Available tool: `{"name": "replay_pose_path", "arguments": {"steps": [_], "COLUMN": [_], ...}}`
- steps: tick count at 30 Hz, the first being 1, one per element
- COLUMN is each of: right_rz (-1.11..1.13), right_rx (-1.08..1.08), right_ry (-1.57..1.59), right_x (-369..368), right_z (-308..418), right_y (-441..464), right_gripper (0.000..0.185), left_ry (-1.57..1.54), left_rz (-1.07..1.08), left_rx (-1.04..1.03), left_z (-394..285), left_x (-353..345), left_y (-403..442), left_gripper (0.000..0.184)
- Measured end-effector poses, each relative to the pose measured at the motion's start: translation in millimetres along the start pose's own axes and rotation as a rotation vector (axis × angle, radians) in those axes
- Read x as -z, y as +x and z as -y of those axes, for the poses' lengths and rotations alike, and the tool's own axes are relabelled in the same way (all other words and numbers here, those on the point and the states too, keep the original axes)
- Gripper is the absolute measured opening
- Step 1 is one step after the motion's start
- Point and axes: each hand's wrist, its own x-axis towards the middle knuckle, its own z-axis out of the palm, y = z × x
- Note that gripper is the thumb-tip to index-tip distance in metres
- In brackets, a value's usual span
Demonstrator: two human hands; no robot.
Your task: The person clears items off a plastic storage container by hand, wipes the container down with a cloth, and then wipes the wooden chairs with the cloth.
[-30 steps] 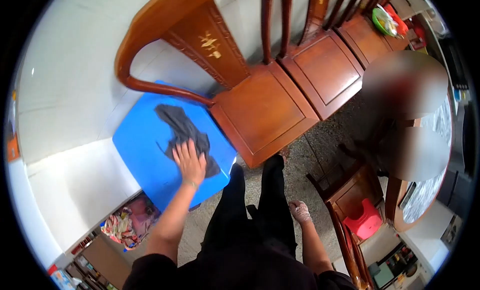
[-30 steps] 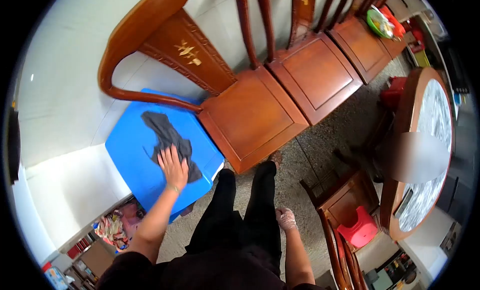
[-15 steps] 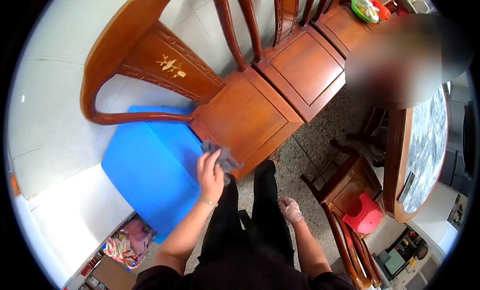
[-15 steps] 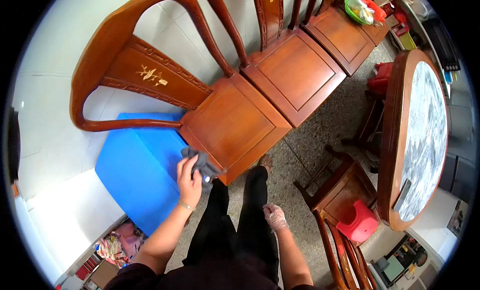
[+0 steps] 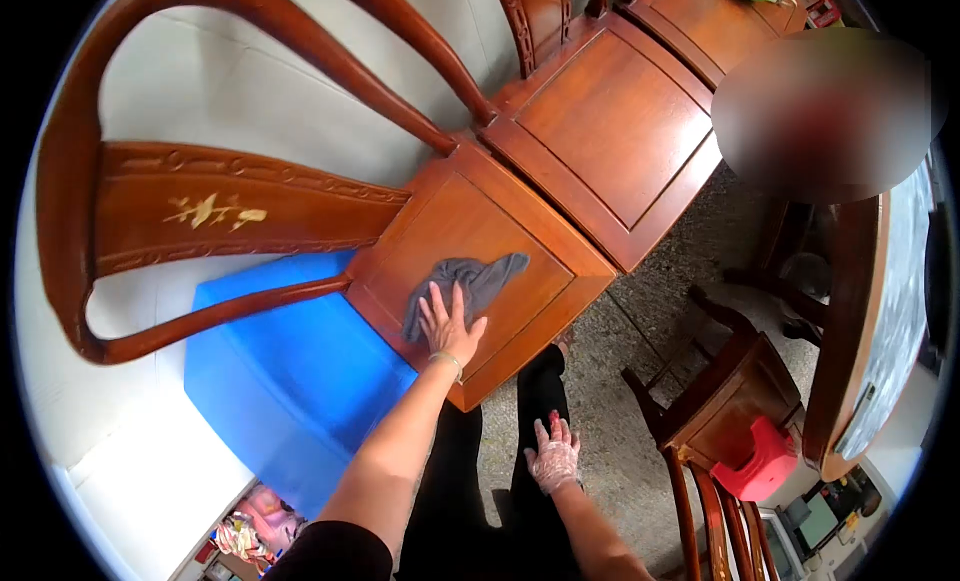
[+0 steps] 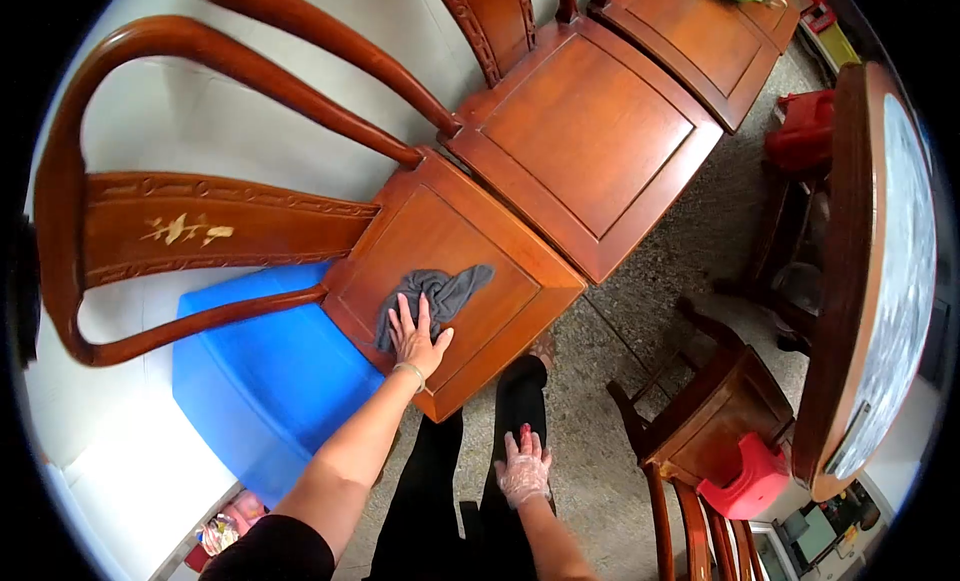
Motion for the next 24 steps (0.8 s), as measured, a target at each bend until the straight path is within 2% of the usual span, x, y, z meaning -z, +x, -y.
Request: {"name": "replay_pose_path", "arguments": {"steps": [2,4,6,8,12,14,16,17,19,22,23,24], "right_rz": [0.018,0.051,0.055,0.080,0.101,0.098,0.080,0.078,0.074,0.065,0.059,0.067], "right_rx": [-0.018,-0.009,-0.002,-0.007,-0.003,0.011,0.022,0.018,0.017,0.012,0.009,0.005], "right_ry": [-0.055,-0.065,-0.032,-0.025,0.013,0.013,0.003,-0.008,0.009,0.028,0.044,0.049], "right_x": [-2,5,9,11,18,18,18,19,21,23,22,22], "right_z": [-9,-17,-24,-30,-37,-40,-42,-42,-41,-45,-45,-46], "right_y": [6,10,14,18,20,19,24,25,28,31,29,28], "right_gripper": [0.068,0.067,0.066,0.065,0.061,0.060,0.058,0.056,0.055,0.053,0.052,0.052], "left_ry": [0.264,0.310,0.265,0.198,0.254,0.194,0.272,0.266,0.273,0.254,0.325,0.624], "left_rz": [-0.111,-0.093,-0.205,-0.314,-0.430,-0.531,-0.481,-0.380,-0.146,-0.130,-0.025,-0.097], "left_rx": [-0.023,-0.062,-0.207,-0.233,-0.229,-0.207,-0.265,-0.310,-0.410,-0.700,-0.665,-0.567], "left_z": [-13,-37,-42,-42,-54,-58,-65,-77,-85,-74,-83,-94], "left_x": [-3,21,33,39,34,17,-7,-11,-19,-13,8,21], "left_y": [27,73,134,200,213,191,156,128,88,105,120,140], "left_gripper": [0.085,0.085,0.084,0.080,0.069,0.065,0.063,0.063,0.075,0.089,0.088,0.081]}}
